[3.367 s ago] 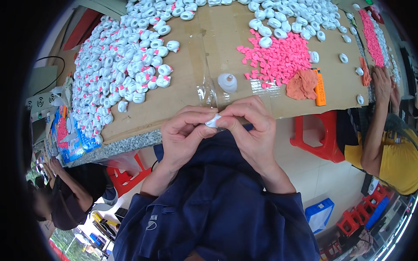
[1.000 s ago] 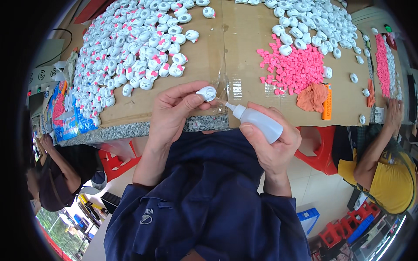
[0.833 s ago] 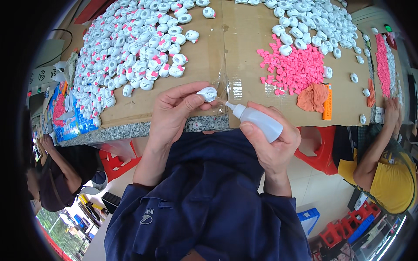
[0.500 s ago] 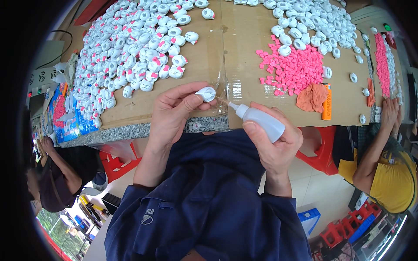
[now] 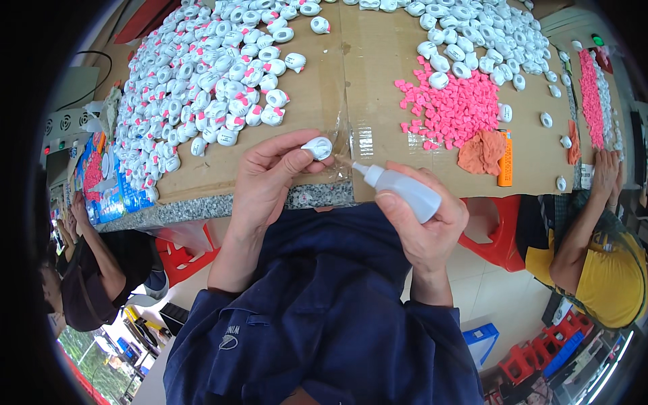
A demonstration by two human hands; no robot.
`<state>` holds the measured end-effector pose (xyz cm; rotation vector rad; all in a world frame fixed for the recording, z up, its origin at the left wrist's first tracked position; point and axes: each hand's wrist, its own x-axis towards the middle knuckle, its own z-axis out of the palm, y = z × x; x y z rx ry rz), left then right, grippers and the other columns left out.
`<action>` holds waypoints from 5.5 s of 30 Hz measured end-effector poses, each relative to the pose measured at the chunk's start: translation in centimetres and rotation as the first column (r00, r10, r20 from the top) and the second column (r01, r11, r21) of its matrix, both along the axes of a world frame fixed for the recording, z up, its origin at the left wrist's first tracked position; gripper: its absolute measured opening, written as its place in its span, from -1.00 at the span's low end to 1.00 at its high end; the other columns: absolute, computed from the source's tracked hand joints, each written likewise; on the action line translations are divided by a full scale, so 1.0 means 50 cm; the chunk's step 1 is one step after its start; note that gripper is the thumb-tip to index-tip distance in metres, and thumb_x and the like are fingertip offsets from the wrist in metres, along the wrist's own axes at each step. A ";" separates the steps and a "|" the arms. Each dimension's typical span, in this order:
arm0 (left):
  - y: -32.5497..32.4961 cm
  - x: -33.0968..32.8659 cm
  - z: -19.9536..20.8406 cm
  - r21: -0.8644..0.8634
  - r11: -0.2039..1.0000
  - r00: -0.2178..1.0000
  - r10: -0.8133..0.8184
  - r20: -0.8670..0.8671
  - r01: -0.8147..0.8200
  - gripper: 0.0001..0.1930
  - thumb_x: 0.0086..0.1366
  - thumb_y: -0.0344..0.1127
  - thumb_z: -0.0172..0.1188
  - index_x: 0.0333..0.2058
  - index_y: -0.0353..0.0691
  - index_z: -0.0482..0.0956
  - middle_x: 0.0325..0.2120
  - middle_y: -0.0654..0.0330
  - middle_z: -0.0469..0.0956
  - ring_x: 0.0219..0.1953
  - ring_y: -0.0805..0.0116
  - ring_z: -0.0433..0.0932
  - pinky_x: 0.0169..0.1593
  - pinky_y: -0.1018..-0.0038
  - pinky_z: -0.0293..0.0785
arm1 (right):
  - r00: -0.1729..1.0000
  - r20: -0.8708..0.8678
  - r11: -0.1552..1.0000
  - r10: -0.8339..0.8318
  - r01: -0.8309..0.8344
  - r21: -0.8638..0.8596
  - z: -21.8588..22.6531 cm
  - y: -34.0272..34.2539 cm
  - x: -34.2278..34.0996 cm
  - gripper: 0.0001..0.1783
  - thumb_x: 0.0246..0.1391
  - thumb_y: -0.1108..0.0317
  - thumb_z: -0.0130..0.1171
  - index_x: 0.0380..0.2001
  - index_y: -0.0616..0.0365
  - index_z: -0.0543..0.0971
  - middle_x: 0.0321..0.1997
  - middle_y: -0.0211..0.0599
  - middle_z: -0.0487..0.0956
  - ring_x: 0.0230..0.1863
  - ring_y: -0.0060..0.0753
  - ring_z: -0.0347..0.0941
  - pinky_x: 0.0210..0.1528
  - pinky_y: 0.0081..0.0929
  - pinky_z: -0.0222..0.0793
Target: The recorder is gluing small plastic toy components together at a factory workbench.
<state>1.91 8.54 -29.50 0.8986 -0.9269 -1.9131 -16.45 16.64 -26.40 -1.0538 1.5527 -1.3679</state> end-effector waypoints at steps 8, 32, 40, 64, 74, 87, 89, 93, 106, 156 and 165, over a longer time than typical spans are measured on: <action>0.019 0.003 0.012 0.015 0.999 0.999 -0.052 0.012 0.051 -0.70 0.15 -0.55 0.09 -0.11 -0.47 0.41 -0.31 0.03 0.54 -0.29 0.36 0.55 -0.19 0.55 0.49 | 0.996 0.007 0.989 -0.086 0.087 -0.118 -0.037 -0.037 -0.005 -0.56 -0.18 0.64 0.19 -0.13 0.33 0.43 -0.16 -0.27 0.47 -0.20 -0.58 0.39 -0.15 -0.67 0.29; 0.046 -0.032 0.027 0.006 0.990 0.982 -0.139 0.130 0.139 -0.72 0.18 -0.50 0.09 -0.10 -0.36 0.41 -0.34 0.16 0.54 -0.33 0.51 0.52 -0.32 0.69 0.45 | 0.628 -0.761 0.987 -0.162 0.101 -0.127 -0.054 -0.054 -0.082 -0.89 -0.20 0.47 0.25 -0.48 0.17 0.59 -0.49 -0.34 0.48 -0.37 -0.37 0.34 -0.28 -0.50 0.21; 0.045 -0.042 0.028 -0.027 0.994 0.978 -0.101 0.180 0.107 -0.72 0.16 -0.53 0.08 -0.12 -0.44 0.41 -0.34 0.06 0.53 -0.36 0.41 0.53 -0.30 0.60 0.46 | 0.566 -0.809 0.983 -0.160 0.014 -0.185 -0.032 -0.064 -0.077 -0.87 -0.26 0.49 0.26 -0.50 0.13 0.60 -0.51 -0.36 0.47 -0.38 -0.38 0.33 -0.31 -0.50 0.20; 0.058 -0.040 0.012 -0.439 0.875 0.937 -0.046 0.347 0.206 -0.77 0.08 -0.60 0.15 -0.22 -0.38 0.53 -0.30 0.10 0.48 -0.31 0.45 0.51 -0.29 0.65 0.46 | 0.919 -0.373 0.966 0.124 -0.198 -0.167 -0.038 -0.019 -0.014 -0.84 -0.29 0.57 0.28 -0.50 0.23 0.58 -0.49 -0.37 0.47 -0.42 -0.50 0.33 -0.40 -0.60 0.22; 0.058 -0.031 0.016 -0.457 0.863 0.902 0.002 0.431 0.216 -0.79 0.06 -0.60 0.16 -0.27 -0.33 0.56 -0.31 0.10 0.49 -0.35 0.44 0.53 -0.33 0.63 0.53 | 0.941 -0.321 0.979 0.108 -0.158 -0.132 -0.040 -0.021 0.010 -0.86 -0.27 0.60 0.24 -0.50 0.24 0.58 -0.50 -0.36 0.47 -0.42 -0.50 0.34 -0.40 -0.61 0.23; -0.167 0.054 0.110 -0.902 0.356 0.363 0.829 0.425 0.243 -0.81 -0.02 -0.49 0.23 -0.35 -0.26 0.58 -0.36 0.15 0.55 -0.29 0.28 0.48 -0.17 0.42 0.37 | 0.931 -0.340 0.987 -0.134 0.096 -0.127 -0.046 -0.063 0.005 -0.55 -0.37 0.50 0.37 -0.29 0.14 0.47 -0.34 -0.49 0.35 -0.37 -0.64 0.17 -0.37 -0.73 0.12; -0.196 0.015 0.119 -0.877 0.392 0.533 0.697 0.480 0.277 -0.83 0.03 -0.42 0.20 -0.33 -0.25 0.58 -0.34 0.15 0.55 -0.24 0.24 0.47 -0.13 0.39 0.34 | 0.902 -0.420 0.989 -0.102 0.049 -0.136 -0.046 -0.073 0.012 -0.58 -0.33 0.47 0.35 -0.27 0.16 0.49 -0.35 -0.44 0.40 -0.37 -0.55 0.22 -0.34 -0.66 0.18; -0.301 -0.113 0.082 -0.781 0.438 0.567 0.536 0.625 0.446 -0.80 0.09 -0.29 0.16 -0.30 -0.23 0.58 -0.33 0.15 0.55 -0.23 0.29 0.50 -0.12 0.45 0.36 | 0.880 -0.455 0.976 -0.132 0.035 -0.215 -0.056 -0.080 0.015 -0.70 -0.24 0.47 0.29 -0.33 0.21 0.52 -0.35 -0.32 0.48 -0.36 -0.44 0.31 -0.29 -0.56 0.25; -0.324 -0.207 -0.006 -0.704 0.224 0.474 0.599 0.645 0.674 -0.61 0.12 -0.18 0.15 -0.08 -0.15 0.40 -0.15 -0.03 0.36 -0.09 0.01 0.36 -0.06 0.27 0.32 | 0.899 -0.401 0.951 -0.176 0.050 -0.304 -0.079 -0.075 0.007 -0.71 -0.26 0.53 0.28 -0.36 0.24 0.51 -0.36 -0.31 0.48 -0.43 -0.48 0.33 -0.37 -0.60 0.27; 0.028 -0.013 0.005 -0.212 0.976 0.989 -0.023 0.145 0.054 -0.71 -0.01 -0.66 0.19 -0.25 -0.34 0.48 -0.35 0.30 0.37 -0.48 0.66 0.33 -0.40 0.73 0.29 | 0.982 -0.177 0.994 0.067 -0.081 -0.070 -0.010 0.024 -0.014 -0.63 -0.31 0.40 0.35 -0.35 0.38 0.56 -0.58 -0.35 0.49 -0.55 -0.58 0.23 -0.53 -0.66 0.11; 0.027 -0.012 0.006 -0.166 0.984 0.989 -0.039 0.140 0.062 -0.71 -0.01 -0.66 0.19 -0.25 -0.32 0.47 -0.34 0.29 0.38 -0.46 0.67 0.35 -0.42 0.73 0.29 | 0.985 -0.171 0.995 0.032 -0.048 -0.092 -0.009 0.022 -0.018 -0.64 -0.31 0.40 0.35 -0.36 0.37 0.57 -0.59 -0.36 0.47 -0.56 -0.59 0.22 -0.55 -0.66 0.08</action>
